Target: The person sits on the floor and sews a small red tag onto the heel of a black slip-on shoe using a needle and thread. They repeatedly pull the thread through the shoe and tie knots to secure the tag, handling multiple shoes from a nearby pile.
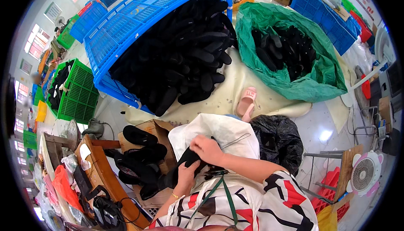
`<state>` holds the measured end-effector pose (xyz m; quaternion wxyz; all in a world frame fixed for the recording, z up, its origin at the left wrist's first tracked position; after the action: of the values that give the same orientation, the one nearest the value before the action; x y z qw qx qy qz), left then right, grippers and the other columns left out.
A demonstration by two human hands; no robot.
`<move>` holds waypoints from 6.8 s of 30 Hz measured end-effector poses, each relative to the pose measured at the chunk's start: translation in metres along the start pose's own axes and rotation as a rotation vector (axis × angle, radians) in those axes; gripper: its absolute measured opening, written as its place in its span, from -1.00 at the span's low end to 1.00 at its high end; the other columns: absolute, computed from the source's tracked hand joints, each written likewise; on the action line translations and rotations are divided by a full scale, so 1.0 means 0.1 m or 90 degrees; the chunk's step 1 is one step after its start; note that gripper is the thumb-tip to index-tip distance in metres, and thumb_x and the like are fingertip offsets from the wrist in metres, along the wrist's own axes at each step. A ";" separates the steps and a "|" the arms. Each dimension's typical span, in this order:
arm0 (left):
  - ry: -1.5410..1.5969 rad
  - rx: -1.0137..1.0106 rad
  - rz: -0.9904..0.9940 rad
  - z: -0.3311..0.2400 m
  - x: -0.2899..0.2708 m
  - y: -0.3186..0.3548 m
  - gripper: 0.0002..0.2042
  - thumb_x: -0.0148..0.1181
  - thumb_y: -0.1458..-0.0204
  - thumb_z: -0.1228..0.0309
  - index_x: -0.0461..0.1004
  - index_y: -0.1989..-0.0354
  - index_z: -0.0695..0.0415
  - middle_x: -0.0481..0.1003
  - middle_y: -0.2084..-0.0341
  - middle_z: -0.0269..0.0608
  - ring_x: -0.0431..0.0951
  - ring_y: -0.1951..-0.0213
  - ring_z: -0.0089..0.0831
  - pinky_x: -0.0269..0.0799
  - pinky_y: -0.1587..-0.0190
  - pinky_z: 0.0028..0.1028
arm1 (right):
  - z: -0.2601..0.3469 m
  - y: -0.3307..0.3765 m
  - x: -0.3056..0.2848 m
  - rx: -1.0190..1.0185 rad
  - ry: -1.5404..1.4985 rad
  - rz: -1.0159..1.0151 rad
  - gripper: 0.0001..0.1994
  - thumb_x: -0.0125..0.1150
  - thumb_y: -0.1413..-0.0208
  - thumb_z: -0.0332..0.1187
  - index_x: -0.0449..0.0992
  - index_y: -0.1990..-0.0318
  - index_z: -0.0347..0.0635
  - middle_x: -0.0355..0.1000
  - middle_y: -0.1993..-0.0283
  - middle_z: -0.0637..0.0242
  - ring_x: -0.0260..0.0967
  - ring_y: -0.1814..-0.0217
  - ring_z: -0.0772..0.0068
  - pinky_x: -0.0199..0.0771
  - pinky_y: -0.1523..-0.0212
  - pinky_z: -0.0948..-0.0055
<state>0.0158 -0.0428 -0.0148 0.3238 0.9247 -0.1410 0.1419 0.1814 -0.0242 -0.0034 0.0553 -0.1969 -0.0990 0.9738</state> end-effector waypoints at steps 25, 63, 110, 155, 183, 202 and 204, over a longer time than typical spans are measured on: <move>-1.026 0.293 0.497 -0.65 0.42 -0.50 -0.56 0.45 0.22 0.09 0.54 0.48 0.29 0.50 0.51 0.13 0.53 0.35 0.07 0.45 0.28 -0.12 | -0.09 0.78 -4.92 -0.189 -0.149 -0.911 -0.90 0.02 -0.26 -0.51 0.30 0.33 -0.29 0.27 0.48 0.31 0.26 0.47 0.54 0.59 -0.04 0.15; -0.667 0.167 0.180 0.04 0.15 0.12 -0.74 0.29 -0.12 0.36 0.45 0.13 0.25 0.50 0.42 -0.30 0.49 0.39 -0.57 0.43 0.38 -0.53 | -0.99 2.24 -4.75 0.212 0.406 -0.787 -0.75 0.19 -0.26 -0.30 0.44 0.17 -0.38 0.55 0.29 0.18 0.52 0.31 0.47 0.53 0.18 0.53; 0.052 -0.118 0.047 0.38 0.07 0.25 -0.81 0.25 -0.17 0.45 0.53 0.07 0.15 0.59 0.30 -0.36 0.55 0.32 -0.62 0.45 0.41 -0.61 | 0.09 1.14 -0.46 0.393 -0.128 0.175 -0.88 0.13 -0.20 -0.39 0.47 0.26 -0.26 0.48 0.48 0.25 0.44 0.50 0.40 0.41 0.43 0.41; -0.004 -0.083 0.062 0.47 0.12 0.32 -0.83 0.33 -0.08 0.55 0.55 0.17 0.19 0.54 0.37 -0.40 0.45 0.41 -0.68 0.39 0.33 -0.67 | 0.09 1.09 -0.46 0.408 -0.124 0.313 -0.78 0.06 -0.28 -0.38 0.38 -0.03 -0.17 0.42 0.57 0.32 0.41 0.55 0.42 0.42 0.43 0.44; -0.324 -0.070 0.238 -0.27 -0.06 0.25 -0.86 0.25 -0.12 0.45 0.44 0.19 0.07 0.49 0.42 -0.46 0.46 0.48 -0.72 0.38 0.54 -0.68 | -0.27 1.00 -0.04 0.289 -0.284 0.220 -0.94 0.14 -0.19 -0.42 0.49 0.24 -0.19 0.40 0.41 0.42 0.42 0.30 0.54 0.40 0.31 0.49; -0.520 0.142 0.139 0.09 -0.14 0.42 -0.85 0.34 0.02 0.51 0.60 0.27 0.25 0.60 0.43 -0.26 0.52 0.39 -0.58 0.45 0.27 -0.54 | 0.22 0.93 -0.11 -0.233 0.130 0.089 -0.92 0.31 0.02 -0.46 0.51 0.44 -0.19 0.33 0.47 0.30 0.34 0.41 0.18 0.33 0.42 0.32; -0.570 0.160 0.148 0.12 -0.14 0.44 -0.84 0.32 0.00 0.48 0.59 0.25 0.24 0.60 0.41 -0.12 0.58 0.37 -0.43 0.46 0.24 -0.49 | 0.44 0.86 -0.13 -0.244 0.054 0.016 -0.92 0.28 0.01 -0.50 0.48 0.46 -0.21 0.33 0.46 0.26 0.33 0.43 0.16 0.33 0.44 0.31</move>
<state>-0.0105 -0.0809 -0.0040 0.0992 0.9051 -0.3509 -0.2188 0.1696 -0.1177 0.0229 0.0085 -0.2459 -0.2777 0.9286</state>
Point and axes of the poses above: each hand's wrist, its own y-axis away from the middle knuckle, its own x-axis out of the palm, z = x × y, the point moved 1 cm from there along -y, towards the middle knuckle
